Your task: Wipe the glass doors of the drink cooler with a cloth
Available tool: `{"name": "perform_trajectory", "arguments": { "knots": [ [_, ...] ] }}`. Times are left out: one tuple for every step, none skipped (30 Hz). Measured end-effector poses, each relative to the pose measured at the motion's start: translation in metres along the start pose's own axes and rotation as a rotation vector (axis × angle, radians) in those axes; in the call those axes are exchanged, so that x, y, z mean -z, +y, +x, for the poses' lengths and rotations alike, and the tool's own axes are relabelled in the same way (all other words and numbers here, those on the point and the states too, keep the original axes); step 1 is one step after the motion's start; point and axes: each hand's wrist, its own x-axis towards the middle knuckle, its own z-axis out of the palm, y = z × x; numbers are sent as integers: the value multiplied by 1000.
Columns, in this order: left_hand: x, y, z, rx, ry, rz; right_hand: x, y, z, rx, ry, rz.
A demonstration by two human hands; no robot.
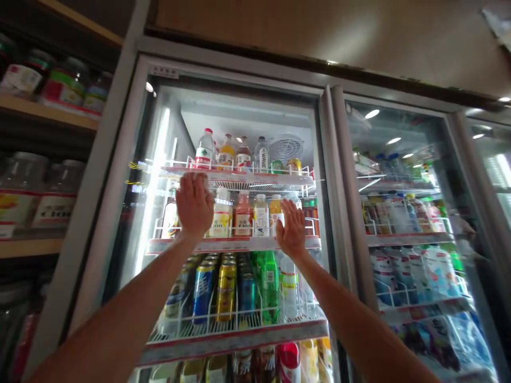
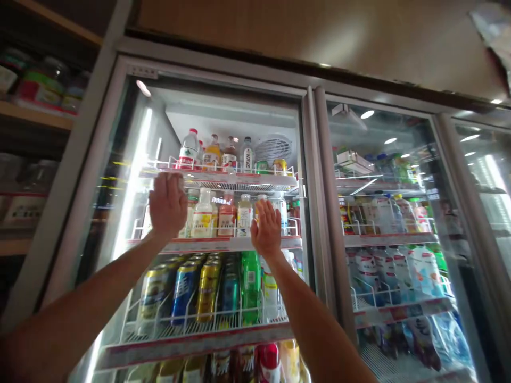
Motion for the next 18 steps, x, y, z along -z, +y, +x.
{"name": "perform_trajectory", "arguments": {
  "knots": [
    [-3, 7, -4, -45, 0, 2, 0, 0, 0, 7, 4, -2],
    [-6, 15, -10, -130, -7, 3, 0, 0, 0, 13, 11, -3],
    [-10, 24, -15, -282, -43, -6, 0, 1, 0, 17, 21, 0],
    [-13, 30, -19, -409, -75, -13, 0, 1, 0, 19, 30, 4],
    [-15, 33, -21, -491, -96, -17, 0, 1, 0, 19, 37, 8],
    [-15, 33, -21, -499, -95, -15, 0, 1, 0, 15, 42, 11],
    [-15, 30, -19, -429, -67, -6, 0, 1, 0, 11, 42, 13],
    [-14, 25, -16, -308, -21, 4, 0, 1, -1, 7, 36, 13],
    [-12, 21, -14, -176, 25, 10, 0, 1, -1, 5, 26, 12],
    [-12, 18, -12, -68, 61, 10, 0, 1, -1, 4, 15, 11],
    [-12, 19, -12, -12, 75, 6, 0, 0, -1, 1, 8, 12],
    [-13, 22, -14, -30, 59, -4, 0, 0, 0, -3, 5, 16],
    [-15, 27, -18, -129, 9, -20, 1, 0, 0, -7, 8, 21],
    [-17, 33, -22, -273, -58, -35, 1, -1, 0, -12, 15, 26],
    [-18, 38, -25, -410, -119, -45, 1, -1, 0, -16, 25, 30],
    [-18, 40, -27, -498, -155, -49, 1, -1, 0, -18, 35, 32],
    [-17, 39, -27, -504, -154, -46, 2, 0, 0, -17, 41, 33],
    [-16, 36, -25, -422, -115, -38, 2, 0, 0, -13, 44, 31]
  ]
}}
